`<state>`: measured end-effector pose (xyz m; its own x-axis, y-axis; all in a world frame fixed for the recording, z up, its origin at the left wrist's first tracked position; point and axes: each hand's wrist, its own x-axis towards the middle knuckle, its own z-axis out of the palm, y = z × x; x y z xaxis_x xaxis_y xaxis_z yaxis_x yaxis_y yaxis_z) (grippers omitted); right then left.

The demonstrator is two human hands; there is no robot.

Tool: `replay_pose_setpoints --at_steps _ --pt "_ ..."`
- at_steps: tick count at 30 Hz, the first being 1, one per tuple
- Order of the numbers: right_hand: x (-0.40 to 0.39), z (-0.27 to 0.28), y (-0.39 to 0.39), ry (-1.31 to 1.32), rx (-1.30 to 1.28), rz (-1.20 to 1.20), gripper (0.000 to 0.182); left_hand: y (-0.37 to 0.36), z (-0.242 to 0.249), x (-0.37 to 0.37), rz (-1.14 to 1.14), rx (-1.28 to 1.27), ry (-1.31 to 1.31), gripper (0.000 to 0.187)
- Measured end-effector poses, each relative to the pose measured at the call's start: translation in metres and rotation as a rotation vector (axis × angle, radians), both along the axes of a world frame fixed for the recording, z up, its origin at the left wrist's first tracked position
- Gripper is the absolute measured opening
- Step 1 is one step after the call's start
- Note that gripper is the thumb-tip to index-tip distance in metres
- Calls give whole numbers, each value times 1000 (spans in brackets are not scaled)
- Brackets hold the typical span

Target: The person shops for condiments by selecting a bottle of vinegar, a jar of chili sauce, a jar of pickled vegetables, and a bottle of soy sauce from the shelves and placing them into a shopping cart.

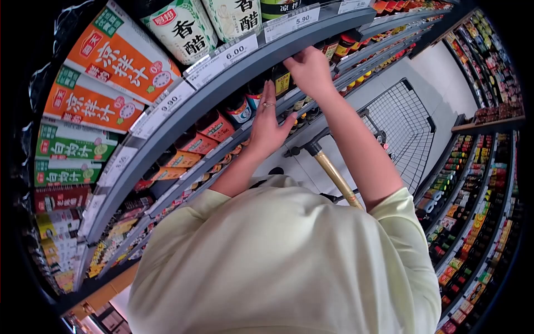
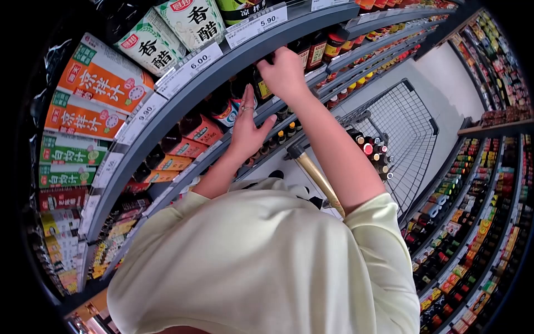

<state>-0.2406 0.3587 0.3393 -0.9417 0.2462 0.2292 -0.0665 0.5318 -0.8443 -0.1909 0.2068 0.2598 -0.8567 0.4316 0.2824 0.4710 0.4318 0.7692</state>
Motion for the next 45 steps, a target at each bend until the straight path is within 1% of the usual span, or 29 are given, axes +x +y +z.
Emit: replay_pose_setpoints --at_steps 1,3,5,7,8,9,11,12,14,16,18,19,21,22,25,27,28,29,31,32,33,35,36,38,39,41,43,44,45 --pt "-8 -2 -6 3 -4 -17 29 1 -1 -2 8 43 -27 92" --pt "-19 -14 -15 212 148 -26 24 2 -7 -6 -20 41 -10 93" --pt "-28 -27 -20 170 141 -33 22 4 -15 -10 -26 57 72 94" --pt "-31 -29 -25 178 280 -94 21 4 -19 -14 -71 75 66 93" --pt "-28 -30 -25 162 210 -90 22 4 -21 -15 -83 98 49 94" --pt "-26 -31 -26 162 209 -104 22 4 -22 -16 -90 120 32 94" --pt "-20 -31 -28 157 62 -159 26 5 -29 -19 -101 123 28 95" --pt "-14 -27 -30 157 62 -163 26 5 -31 -20 -96 129 23 96" --pt "2 -16 -32 77 -146 -180 31 9 -31 -16 -85 183 -21 97" --pt "8 -26 -29 95 -143 -188 32 14 -30 -14 -68 241 -56 97" --pt "20 -23 -29 87 -224 -195 35 19 -31 -10 -14 200 -17 98" --pt "23 -27 -28 92 -229 -213 35 19 -31 -10 -33 194 -16 98" --pt "30 -39 -27 185 -133 -195 38 21 -32 -11 -3 262 -43 97" --pt "38 -35 -29 197 -140 -191 38 19 -27 -10 4 242 -72 96" --pt "57 -29 -29 332 -160 -152 37 17 -28 -12 -14 259 99 93" --pt "77 -12 -25 346 -204 -165 37 16 -11 -2 -25 161 197 91" --pt "90 -2 -21 358 -206 -159 37 18 0 5 -46 163 211 87" --pt "99 5 -20 437 -253 -177 33 17 1 8 -67 163 214 87" --pt "123 22 -8 450 -194 -195 34 21 4 10 -125 131 394 84" --pt "136 30 0 451 -188 -213 34 27 8 10 -133 138 463 82" --pt "150 39 8 413 -155 -187 38 36 14 10 -150 144 461 82" --pt "171 51 24 369 -123 -174 41 59 23 10 -425 301 67 84" --pt "177 56 36 416 -85 -214 38 71 23 10 -410 240 408 82" --pt "184 54 66 494 -51 -267 34 101 44 17 -472 186 388 79" --pt "193 63 75 371 -203 -278 32 122 50 17 -524 189 375 77" --pt "200 64 110 370 38 -325 32 164 54 22 -605 223 336 75" --pt "208 62 146 358 151 -364 35 206 55 24 -670 189 286 74" --pt "213 60 166 272 112 -390 37 226 57 28 -676 125 216 73" --pt "217 56 184 239 189 -473 38 246 59 35 -680 59 147 72"
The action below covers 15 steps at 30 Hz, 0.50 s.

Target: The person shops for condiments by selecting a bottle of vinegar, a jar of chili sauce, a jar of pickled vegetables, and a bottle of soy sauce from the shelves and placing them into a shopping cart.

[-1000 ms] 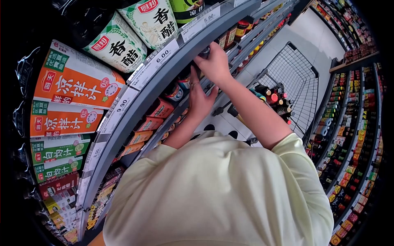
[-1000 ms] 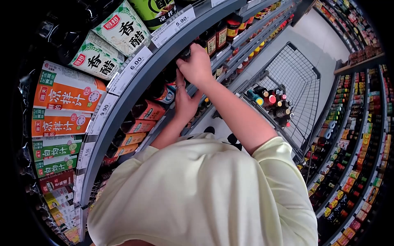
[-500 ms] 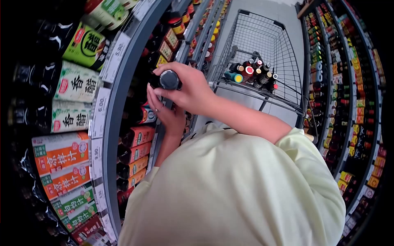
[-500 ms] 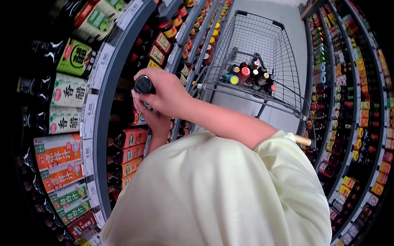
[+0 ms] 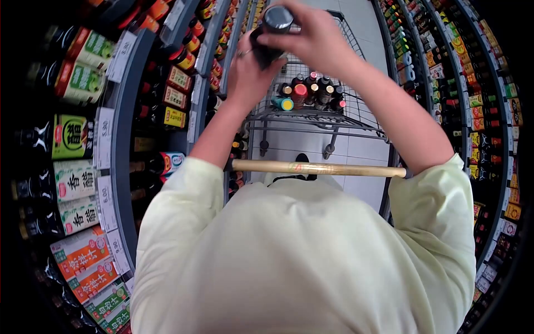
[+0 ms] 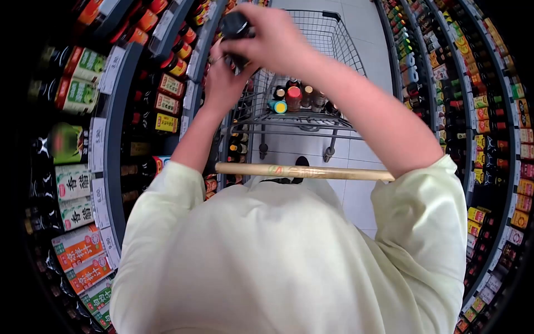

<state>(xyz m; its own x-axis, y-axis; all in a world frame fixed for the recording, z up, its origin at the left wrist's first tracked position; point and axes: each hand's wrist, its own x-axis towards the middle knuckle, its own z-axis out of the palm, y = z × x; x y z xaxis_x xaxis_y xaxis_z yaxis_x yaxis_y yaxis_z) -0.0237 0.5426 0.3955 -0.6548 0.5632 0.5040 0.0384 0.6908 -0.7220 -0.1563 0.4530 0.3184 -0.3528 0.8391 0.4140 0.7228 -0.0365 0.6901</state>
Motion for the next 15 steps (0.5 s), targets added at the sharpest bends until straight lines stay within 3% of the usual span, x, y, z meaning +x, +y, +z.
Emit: replay_pose_setpoints --at_steps 2,3,5,7,8,11,12,15 --pt "17 11 40 -406 -132 -123 50 44 -4 6 -40 -147 36 71" --pt "21 -3 60 -404 -134 -131 50 61 -6 11 -42 -216 119 72" --pt "31 -59 94 -147 7 -203 39 86 -11 18 -150 -460 149 61" --pt "42 -101 122 -167 -61 -310 42 85 -13 33 -307 -579 134 51" --pt "48 -122 137 -178 -98 -355 42 82 -44 33 -365 -461 298 51" --pt "63 -189 177 -220 -199 -452 42 55 -66 47 -565 -625 191 53" --pt "68 -212 188 -223 -206 -460 42 47 -63 51 -562 -751 176 57" --pt "77 -266 207 -310 -339 -559 39 25 -75 58 -530 -804 106 54"
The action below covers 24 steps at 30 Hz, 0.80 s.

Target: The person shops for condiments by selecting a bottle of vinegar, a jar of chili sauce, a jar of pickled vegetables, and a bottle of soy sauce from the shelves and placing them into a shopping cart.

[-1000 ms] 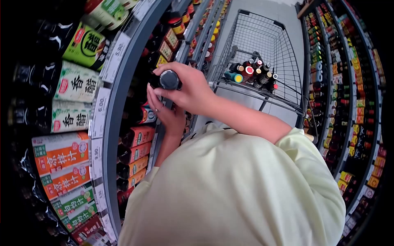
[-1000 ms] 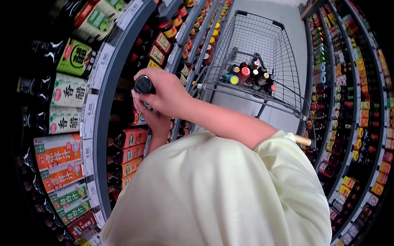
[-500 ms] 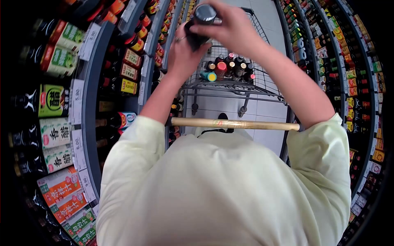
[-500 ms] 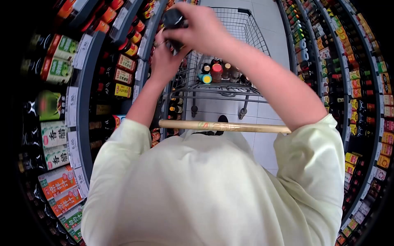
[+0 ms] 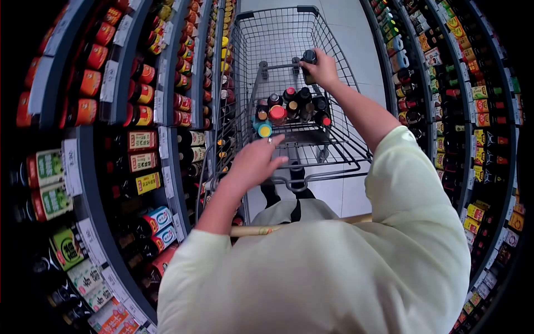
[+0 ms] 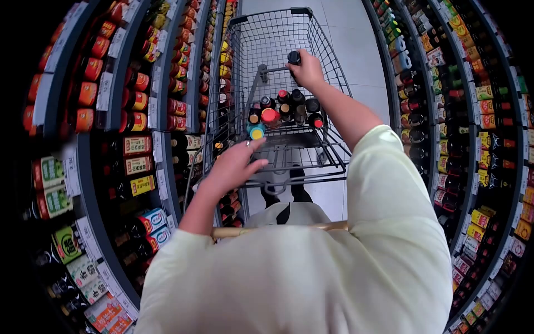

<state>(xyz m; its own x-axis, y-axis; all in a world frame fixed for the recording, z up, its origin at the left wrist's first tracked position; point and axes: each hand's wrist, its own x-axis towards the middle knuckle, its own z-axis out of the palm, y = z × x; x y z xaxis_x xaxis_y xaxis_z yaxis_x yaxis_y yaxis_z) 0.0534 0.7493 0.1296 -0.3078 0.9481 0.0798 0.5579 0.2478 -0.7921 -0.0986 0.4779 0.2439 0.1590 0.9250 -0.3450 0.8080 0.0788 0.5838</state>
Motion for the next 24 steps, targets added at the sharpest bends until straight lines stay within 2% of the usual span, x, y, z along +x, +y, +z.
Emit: replay_pose_setpoints --at_steps 5,9,11,14,21,24 --pt "15 -82 18 -48 -46 -87 37 -14 -12 6 38 6 -3 52" --pt "20 -114 17 -114 -27 -180 43 -14 -17 7 40 64 4 50" --pt "19 -130 15 -121 -56 -273 35 -14 -19 8 39 -40 10 48" --pt "26 -153 17 -156 -49 -286 34 -14 -17 9 50 -38 -5 46" --pt "21 -159 18 -212 -61 -243 35 -16 -21 10 26 -10 -11 47" --pt "16 -154 17 -315 -131 -107 35 -18 -24 9 25 20 -36 47"
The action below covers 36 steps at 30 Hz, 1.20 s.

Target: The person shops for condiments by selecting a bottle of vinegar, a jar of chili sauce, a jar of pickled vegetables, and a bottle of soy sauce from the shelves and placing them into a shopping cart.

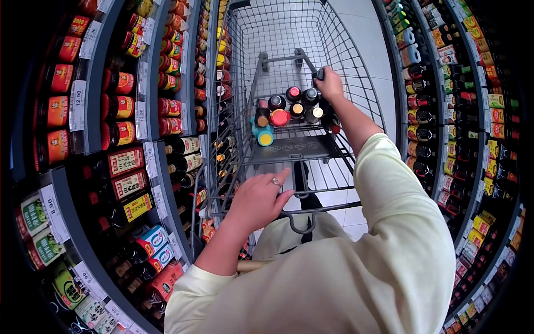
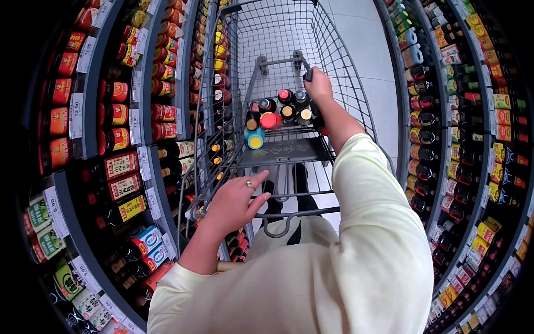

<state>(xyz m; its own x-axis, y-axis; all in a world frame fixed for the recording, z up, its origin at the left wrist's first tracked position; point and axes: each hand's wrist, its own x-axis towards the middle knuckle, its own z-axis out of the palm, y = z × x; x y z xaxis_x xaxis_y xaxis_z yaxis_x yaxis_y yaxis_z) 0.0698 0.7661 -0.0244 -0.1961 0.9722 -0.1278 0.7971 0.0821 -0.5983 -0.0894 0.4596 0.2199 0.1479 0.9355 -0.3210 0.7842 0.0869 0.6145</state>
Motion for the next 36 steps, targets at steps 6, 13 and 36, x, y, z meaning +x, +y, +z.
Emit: replay_pose_setpoints --at_steps 6,13,36 --pt "-4 6 4 -60 17 76 34 -2 2 1 -15 49 9 45" --pt "-21 6 13 -73 -3 112 37 -6 0 0 -32 67 23 45" --pt "-77 -2 -8 -1 41 134 40 -20 -4 1 -17 99 6 43"
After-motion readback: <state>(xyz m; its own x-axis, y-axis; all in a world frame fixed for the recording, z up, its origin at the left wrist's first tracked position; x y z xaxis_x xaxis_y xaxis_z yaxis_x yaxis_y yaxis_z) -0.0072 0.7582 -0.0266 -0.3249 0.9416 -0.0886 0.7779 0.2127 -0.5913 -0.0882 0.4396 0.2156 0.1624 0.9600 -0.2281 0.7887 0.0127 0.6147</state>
